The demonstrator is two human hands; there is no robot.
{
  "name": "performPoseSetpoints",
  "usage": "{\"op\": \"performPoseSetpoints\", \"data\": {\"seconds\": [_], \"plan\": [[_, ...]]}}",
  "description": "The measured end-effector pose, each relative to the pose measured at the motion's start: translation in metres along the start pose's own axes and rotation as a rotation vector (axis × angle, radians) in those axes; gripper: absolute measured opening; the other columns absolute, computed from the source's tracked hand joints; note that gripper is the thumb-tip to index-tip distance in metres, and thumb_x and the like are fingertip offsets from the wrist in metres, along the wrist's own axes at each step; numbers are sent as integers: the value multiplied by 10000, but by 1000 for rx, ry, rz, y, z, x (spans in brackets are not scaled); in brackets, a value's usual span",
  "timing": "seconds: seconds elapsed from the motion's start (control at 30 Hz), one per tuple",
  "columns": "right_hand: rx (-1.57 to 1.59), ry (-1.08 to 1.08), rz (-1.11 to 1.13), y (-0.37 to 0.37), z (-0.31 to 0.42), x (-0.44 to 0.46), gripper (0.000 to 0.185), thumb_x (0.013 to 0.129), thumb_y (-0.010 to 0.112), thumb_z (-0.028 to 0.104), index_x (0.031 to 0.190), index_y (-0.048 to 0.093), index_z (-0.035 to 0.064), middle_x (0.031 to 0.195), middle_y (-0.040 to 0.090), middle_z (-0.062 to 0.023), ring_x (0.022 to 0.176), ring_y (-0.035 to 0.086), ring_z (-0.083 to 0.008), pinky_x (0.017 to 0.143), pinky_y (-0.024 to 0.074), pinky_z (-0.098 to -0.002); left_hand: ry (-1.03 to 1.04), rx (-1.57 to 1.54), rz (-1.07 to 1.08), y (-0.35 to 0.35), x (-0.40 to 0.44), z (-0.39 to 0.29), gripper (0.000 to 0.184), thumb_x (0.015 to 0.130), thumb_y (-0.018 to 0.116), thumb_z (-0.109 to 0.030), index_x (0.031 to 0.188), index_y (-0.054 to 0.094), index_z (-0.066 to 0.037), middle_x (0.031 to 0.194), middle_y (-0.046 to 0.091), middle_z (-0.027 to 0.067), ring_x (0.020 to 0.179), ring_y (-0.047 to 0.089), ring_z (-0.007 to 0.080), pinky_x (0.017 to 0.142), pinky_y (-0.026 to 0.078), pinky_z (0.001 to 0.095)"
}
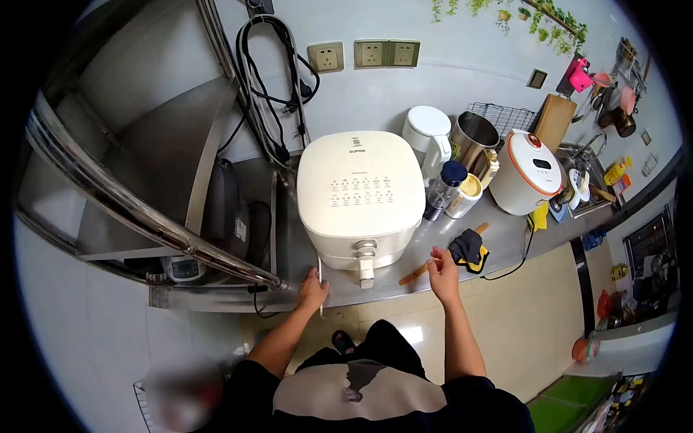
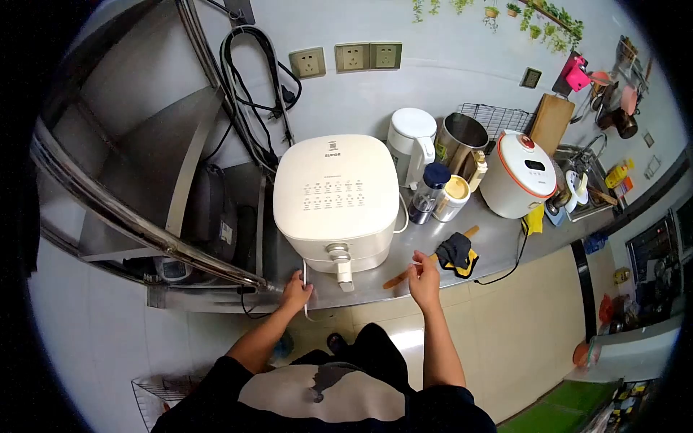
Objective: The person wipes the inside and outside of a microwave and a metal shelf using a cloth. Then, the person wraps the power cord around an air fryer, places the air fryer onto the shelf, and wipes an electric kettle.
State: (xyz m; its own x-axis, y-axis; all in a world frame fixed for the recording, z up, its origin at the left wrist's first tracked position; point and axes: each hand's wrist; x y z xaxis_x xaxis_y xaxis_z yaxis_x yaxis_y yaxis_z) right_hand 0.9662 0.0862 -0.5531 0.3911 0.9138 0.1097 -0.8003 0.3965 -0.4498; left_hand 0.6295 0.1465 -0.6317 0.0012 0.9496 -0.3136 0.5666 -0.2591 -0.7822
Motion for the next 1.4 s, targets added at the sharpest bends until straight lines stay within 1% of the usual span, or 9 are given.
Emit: {"op": "performPoseSetpoints", "data": {"seconds": [0.07, 0.17, 0.27, 0.5, 0.7, 0.97, 1.13, 1.33, 1.4], "plan": [[13, 27, 18, -4, 15, -7, 313, 843, 549, 54, 1145, 531, -29, 987, 617, -149, 811, 614, -186, 720, 490, -288, 32, -36, -18, 15, 16, 23, 456, 780, 623, -231, 1178, 476, -64, 986, 613, 169, 814, 619, 319, 744, 494, 423], [85, 77, 30, -8, 12, -10, 274, 857, 541, 60, 1115, 553, -33, 934, 635, -130, 805, 616, -174, 725, 489, -278, -151, -816, -58, 2, 13, 12, 169, 893, 492, -78, 1057, 523, -103, 766, 504, 1, 591, 476, 94, 512, 422, 260], [187, 117, 28, -8, 3, 6, 258, 884, 524, 72, 1113, 549, -43, 938, 636, -115, 848, 615, -161, 763, 482, -262, -242, -1329, -5, -29, 16, 2, 155, 912, 477, -91, 1054, 527, -125, 742, 472, -20, 570, 434, 83, 500, 397, 244], [338, 78, 82, 46, -14, 103, 352, 898, 501, 135, 1204, 500, -38, 1078, 593, -146, 998, 572, -190, 862, 439, -273, -198, -1383, -167, -95, 43, -54, 230, 873, 544, -99, 1102, 522, -90, 775, 525, -10, 603, 460, 87, 518, 383, 232], [-3, 195, 124, 93, -32, 188, 549, 825, 486, 126, 1318, 337, -64, 1385, 264, -307, 1292, 266, -418, 1083, 223, -385, -98, -1268, -235, -138, 59, -97, 255, 865, 560, -103, 1103, 575, -12, 965, 640, 74, 819, 615, 149, 703, 498, 258], [-84, 332, 237, 121, -43, 238, 655, 757, 519, 157, 1340, 298, -44, 1393, 259, -295, 1292, 242, -433, 1070, 219, -460, -58, -1310, -221, -166, 75, -129, 260, 884, 551, -114, 1114, 588, -1, 957, 654, 78, 793, 631, 143, 688, 518, 254], [-92, 180, 105, 134, -45, 259, 429, 774, 542, 130, 1182, 529, -1, 1025, 609, -210, 950, 591, -310, 829, 456, -383, -5, -1278, -219, -177, 85, -142, 263, 894, 551, -139, 1117, 587, -6, 949, 656, 67, 780, 630, 133, 681, 516, 249], [282, 168, 281, 96, 25, 277, 166, 795, 635, 145, 866, 649, -5, 674, 593, -27, 634, 504, -98, 600, 406, -253, -93, -1107, -208, -164, 88, -119, 222, 898, 544, -156, 1051, 617, -13, 900, 662, 66, 724, 624, 112, 633, 507, 236], [322, 68, 288, 86, 40, 280, 200, 783, 636, 195, 864, 655, 14, 686, 615, -69, 601, 544, -133, 568, 430, -293, -169, -1153, -184, -155, 83, -110, 199, 899, 528, -152, 1003, 638, -25, 870, 664, 60, 712, 619, 105, 625, 505, 240]]}}
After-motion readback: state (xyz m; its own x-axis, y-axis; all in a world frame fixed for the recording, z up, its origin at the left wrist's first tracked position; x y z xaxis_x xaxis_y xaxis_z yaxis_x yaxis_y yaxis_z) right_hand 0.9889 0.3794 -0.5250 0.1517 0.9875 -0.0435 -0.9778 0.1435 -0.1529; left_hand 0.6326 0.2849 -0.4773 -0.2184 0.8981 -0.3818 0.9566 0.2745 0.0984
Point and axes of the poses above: each hand's wrist, its own x-axis towards the middle knuckle, its own y-axis out of the palm, z = x × y
